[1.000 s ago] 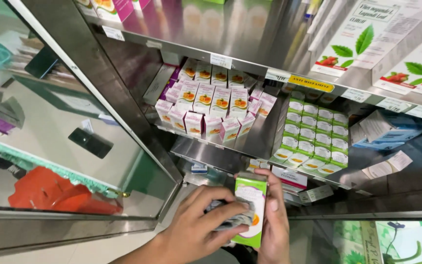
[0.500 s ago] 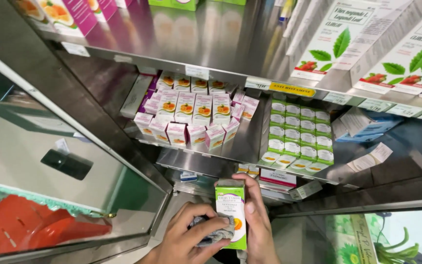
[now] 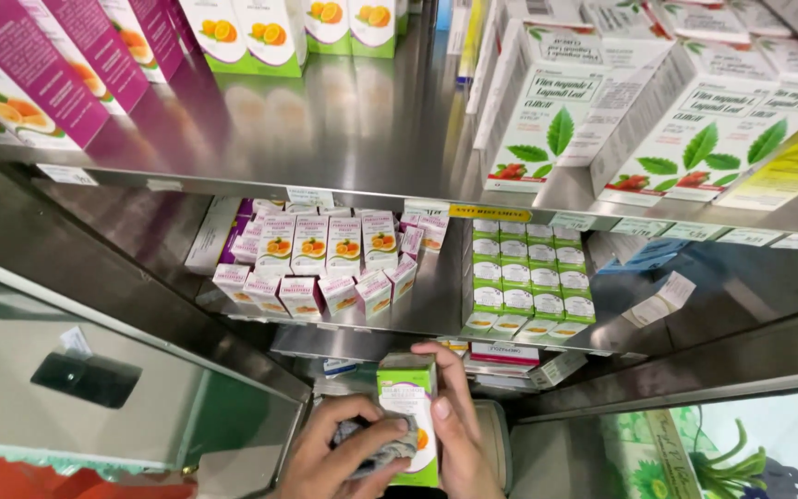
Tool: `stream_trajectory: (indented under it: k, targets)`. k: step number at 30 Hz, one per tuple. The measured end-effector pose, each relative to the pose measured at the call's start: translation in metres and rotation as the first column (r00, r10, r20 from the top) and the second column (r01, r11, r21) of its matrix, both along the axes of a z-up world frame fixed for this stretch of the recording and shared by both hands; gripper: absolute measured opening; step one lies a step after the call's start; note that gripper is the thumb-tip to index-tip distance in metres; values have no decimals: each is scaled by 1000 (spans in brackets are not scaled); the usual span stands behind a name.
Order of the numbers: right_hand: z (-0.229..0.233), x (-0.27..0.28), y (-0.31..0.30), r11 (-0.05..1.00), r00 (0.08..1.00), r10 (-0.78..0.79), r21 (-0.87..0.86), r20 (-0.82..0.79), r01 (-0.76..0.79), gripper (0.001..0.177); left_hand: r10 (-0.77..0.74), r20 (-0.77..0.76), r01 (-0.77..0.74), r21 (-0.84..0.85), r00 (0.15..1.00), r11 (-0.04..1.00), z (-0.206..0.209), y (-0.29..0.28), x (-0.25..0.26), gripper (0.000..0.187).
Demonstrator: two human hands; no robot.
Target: The person is wiping down boxes of medication on a pharmacy shelf using a cleaning cloth.
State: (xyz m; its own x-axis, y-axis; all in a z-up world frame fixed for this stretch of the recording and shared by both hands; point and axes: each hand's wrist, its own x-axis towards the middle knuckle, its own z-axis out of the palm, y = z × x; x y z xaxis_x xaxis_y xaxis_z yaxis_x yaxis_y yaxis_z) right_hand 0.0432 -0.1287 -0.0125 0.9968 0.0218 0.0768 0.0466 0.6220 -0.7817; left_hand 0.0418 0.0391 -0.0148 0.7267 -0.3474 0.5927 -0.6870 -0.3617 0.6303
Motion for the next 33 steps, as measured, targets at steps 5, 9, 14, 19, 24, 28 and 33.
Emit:
stream_trajectory:
  k: [5,9,14,19,24,28,33]
  targets:
    - [-14,2,5,999,992,30,13,122,-32,68,52,101,-53,9,994,999,5,5,20,32]
    - [-22,-5,13,998,992,59,-3,113,-59,63,48,63,-49,13,997,999,8,0,8,31]
    - [-11,-18,29,997,998,-16,71,55,12,60,98,43,-96,-39,994,995,4,0,-8,35]
    - [-7,-26,41,994,991,-99,-30,95,102,61,-37,-10,37,-43,999,998,-5,14,-5,31]
    - [-28,-28,51,988,981,-145,-26,132,149,65,-12,103,25,-119,995,993,16,14,-2,31]
    - [-29,-36,52,974,965,-213,-45,151,222,62,-4,197,36,-164,980,986,5,13,-12,31]
    - [-21,-36,42,931,939,-301,-162,167,327,65,-133,148,150,-115,980,982,5,16,-24,28]
